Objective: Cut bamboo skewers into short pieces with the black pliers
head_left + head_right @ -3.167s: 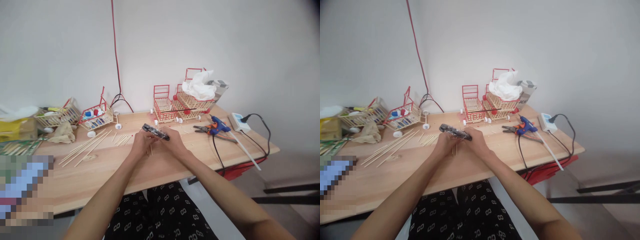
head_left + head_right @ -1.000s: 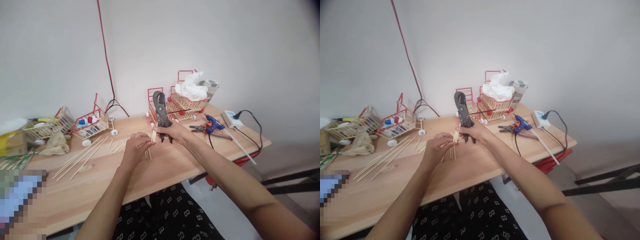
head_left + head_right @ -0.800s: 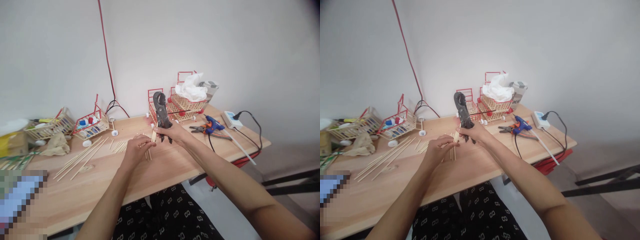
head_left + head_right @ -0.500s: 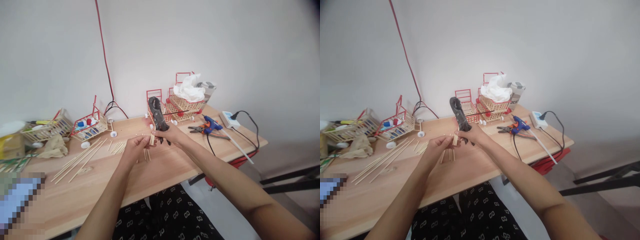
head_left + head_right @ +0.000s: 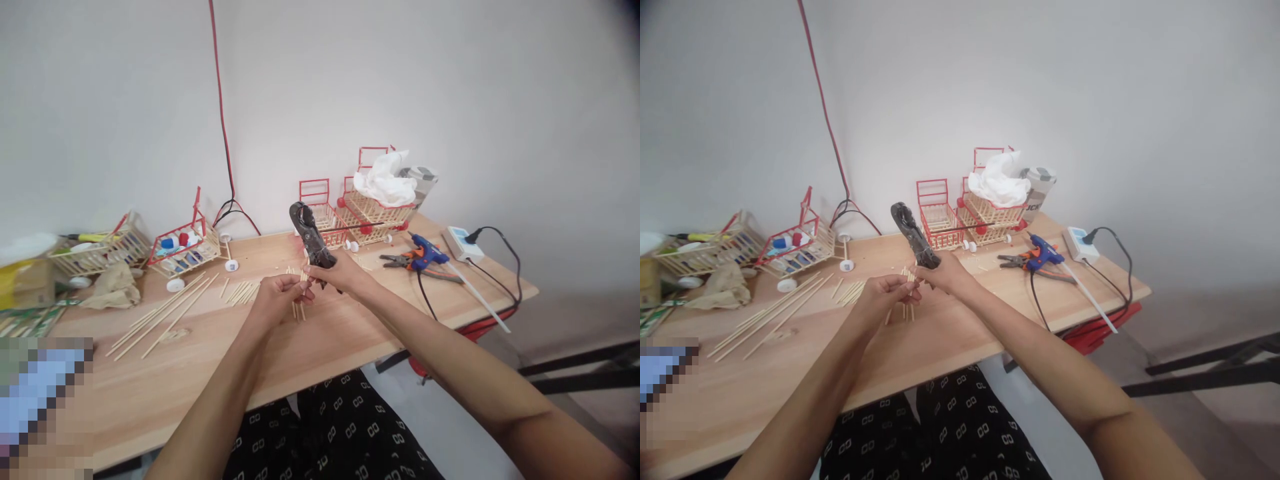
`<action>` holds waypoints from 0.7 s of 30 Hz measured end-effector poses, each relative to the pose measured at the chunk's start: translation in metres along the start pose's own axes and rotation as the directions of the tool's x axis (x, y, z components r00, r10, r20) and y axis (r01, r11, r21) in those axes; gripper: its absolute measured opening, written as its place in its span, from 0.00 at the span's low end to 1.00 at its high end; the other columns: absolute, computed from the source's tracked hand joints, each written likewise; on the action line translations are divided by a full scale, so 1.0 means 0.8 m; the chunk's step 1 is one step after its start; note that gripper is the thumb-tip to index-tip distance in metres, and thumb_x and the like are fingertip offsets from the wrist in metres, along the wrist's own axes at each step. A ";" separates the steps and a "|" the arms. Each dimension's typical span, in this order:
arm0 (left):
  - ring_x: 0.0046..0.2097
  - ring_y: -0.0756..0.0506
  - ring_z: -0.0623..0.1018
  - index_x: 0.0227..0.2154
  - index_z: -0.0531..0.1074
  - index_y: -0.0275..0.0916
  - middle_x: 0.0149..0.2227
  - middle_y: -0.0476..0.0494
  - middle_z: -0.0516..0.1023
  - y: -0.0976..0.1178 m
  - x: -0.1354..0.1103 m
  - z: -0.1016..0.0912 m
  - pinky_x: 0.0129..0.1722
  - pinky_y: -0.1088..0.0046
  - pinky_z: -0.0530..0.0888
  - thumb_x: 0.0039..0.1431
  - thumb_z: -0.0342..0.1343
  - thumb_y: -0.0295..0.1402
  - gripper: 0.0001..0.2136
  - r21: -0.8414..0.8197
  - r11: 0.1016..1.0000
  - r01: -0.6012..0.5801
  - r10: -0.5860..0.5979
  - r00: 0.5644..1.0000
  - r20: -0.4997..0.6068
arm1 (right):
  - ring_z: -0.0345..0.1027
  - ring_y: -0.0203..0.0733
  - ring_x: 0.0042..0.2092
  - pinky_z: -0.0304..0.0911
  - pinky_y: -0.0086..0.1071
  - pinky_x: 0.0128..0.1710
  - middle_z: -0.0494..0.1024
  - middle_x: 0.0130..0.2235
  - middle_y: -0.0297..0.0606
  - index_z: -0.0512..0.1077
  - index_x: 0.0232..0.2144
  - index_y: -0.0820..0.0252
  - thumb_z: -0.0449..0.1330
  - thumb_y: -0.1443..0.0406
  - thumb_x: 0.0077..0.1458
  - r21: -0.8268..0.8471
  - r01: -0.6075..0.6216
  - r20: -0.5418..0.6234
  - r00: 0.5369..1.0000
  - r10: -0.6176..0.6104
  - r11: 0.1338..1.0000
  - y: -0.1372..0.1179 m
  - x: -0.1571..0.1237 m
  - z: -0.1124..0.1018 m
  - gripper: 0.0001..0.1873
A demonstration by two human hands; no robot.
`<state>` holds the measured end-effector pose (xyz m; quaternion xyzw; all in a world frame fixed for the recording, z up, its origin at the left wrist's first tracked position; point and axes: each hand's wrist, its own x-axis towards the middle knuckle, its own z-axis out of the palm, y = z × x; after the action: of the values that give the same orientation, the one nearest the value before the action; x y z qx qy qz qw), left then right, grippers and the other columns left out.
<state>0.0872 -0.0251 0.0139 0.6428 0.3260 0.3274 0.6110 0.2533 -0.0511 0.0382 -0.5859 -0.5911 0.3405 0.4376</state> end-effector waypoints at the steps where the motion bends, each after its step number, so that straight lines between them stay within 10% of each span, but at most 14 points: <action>1: 0.28 0.48 0.78 0.27 0.76 0.33 0.26 0.43 0.79 0.001 -0.001 0.000 0.32 0.72 0.73 0.49 0.60 0.38 0.11 -0.015 1.000 0.007 -0.006 1.000 0.006 | 0.64 0.34 0.23 0.59 0.26 0.20 0.73 0.23 0.35 0.70 0.25 0.62 0.61 0.56 0.47 -0.011 0.005 0.021 1.000 -0.005 1.000 0.001 -0.001 -0.009 0.14; 10: 0.29 0.47 0.79 0.30 0.76 0.32 0.28 0.41 0.80 0.011 -0.005 -0.003 0.34 0.70 0.74 0.50 0.60 0.38 0.11 -0.089 0.995 -0.037 0.035 0.999 -0.022 | 0.68 0.40 0.30 0.60 0.30 0.28 0.76 0.28 0.39 0.70 0.28 0.59 0.49 0.47 0.56 -0.445 -0.019 0.233 0.963 0.137 0.895 -0.006 -0.068 -0.114 0.23; 21: 0.29 0.48 0.79 0.30 0.75 0.31 0.29 0.42 0.80 0.020 -0.010 0.009 0.35 0.74 0.73 0.52 0.59 0.35 0.10 -0.043 0.997 0.060 -0.057 0.995 0.079 | 0.65 0.39 0.32 0.58 0.30 0.31 0.74 0.32 0.38 0.70 0.32 0.61 0.44 0.41 0.54 -0.487 -0.033 0.415 0.871 0.264 0.873 -0.024 -0.070 -0.092 0.31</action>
<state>0.0891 -0.0366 0.0293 0.6314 0.3133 0.2914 0.6468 0.3093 -0.1167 0.0776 -0.6184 -0.6946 0.3538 0.1001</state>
